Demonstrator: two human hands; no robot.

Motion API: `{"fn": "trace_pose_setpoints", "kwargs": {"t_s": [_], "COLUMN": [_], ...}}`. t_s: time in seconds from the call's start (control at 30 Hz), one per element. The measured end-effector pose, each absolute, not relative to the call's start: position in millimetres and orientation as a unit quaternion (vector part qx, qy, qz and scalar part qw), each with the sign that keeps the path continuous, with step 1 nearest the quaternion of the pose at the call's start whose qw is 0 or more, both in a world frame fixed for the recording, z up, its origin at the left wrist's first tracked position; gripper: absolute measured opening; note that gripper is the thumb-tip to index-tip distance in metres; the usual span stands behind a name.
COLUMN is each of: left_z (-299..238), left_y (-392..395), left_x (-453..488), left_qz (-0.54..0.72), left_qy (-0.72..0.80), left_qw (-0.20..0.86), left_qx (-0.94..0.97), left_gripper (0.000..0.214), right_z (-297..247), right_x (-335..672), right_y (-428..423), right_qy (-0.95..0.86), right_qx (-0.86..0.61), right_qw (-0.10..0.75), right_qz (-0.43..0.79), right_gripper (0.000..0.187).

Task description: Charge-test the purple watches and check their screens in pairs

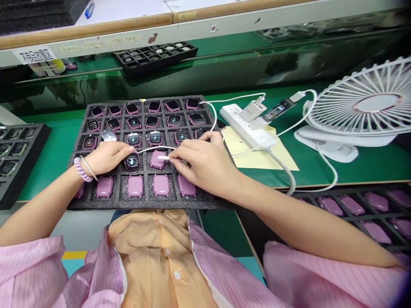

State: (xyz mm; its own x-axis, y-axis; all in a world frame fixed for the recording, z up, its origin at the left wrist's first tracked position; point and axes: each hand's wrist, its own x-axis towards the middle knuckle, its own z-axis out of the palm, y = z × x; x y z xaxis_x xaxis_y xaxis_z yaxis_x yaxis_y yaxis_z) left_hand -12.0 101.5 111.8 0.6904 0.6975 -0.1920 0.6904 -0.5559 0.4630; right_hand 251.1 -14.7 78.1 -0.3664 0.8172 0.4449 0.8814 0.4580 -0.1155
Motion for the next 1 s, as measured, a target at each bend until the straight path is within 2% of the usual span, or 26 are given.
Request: {"fn": "trace_pose_setpoints", "kwargs": {"t_s": [0.17, 0.33, 0.4, 0.53, 0.8, 0.9, 1.0], "left_z": [103, 98, 98, 98, 100, 102, 116], "left_y": [102, 106, 106, 106, 104, 105, 104], "left_x": [-11, -14, -14, -13, -8, -5, -14], "left_qz": [0.014, 0.021, 0.019, 0.017, 0.006, 0.063, 0.218], "left_qy": [0.406, 0.402, 0.402, 0.399, 0.414, 0.432, 0.459], "left_qw": [0.262, 0.273, 0.271, 0.27, 0.293, 0.356, 0.386], "left_qx": [0.875, 0.874, 0.875, 0.876, 0.862, 0.826, 0.77], "left_gripper": [0.066, 0.064, 0.064, 0.06, 0.052, 0.045, 0.035], "right_z": [72, 85, 89, 81, 60, 58, 57], "right_x": [236, 242, 245, 243, 242, 244, 244], "right_y": [-12, -6, 0, 9, 6, 7, 8], "right_qy": [-0.846, -0.822, -0.806, -0.803, -0.821, -0.824, -0.825], "right_qx": [-0.501, -0.518, -0.542, -0.58, -0.551, -0.546, -0.544], "right_qw": [0.176, 0.217, 0.2, 0.123, 0.15, 0.15, 0.154], "right_qz": [-0.055, 0.096, 0.128, 0.066, -0.006, -0.013, -0.012], "right_gripper": [0.018, 0.021, 0.024, 0.024, 0.022, 0.021, 0.02]}}
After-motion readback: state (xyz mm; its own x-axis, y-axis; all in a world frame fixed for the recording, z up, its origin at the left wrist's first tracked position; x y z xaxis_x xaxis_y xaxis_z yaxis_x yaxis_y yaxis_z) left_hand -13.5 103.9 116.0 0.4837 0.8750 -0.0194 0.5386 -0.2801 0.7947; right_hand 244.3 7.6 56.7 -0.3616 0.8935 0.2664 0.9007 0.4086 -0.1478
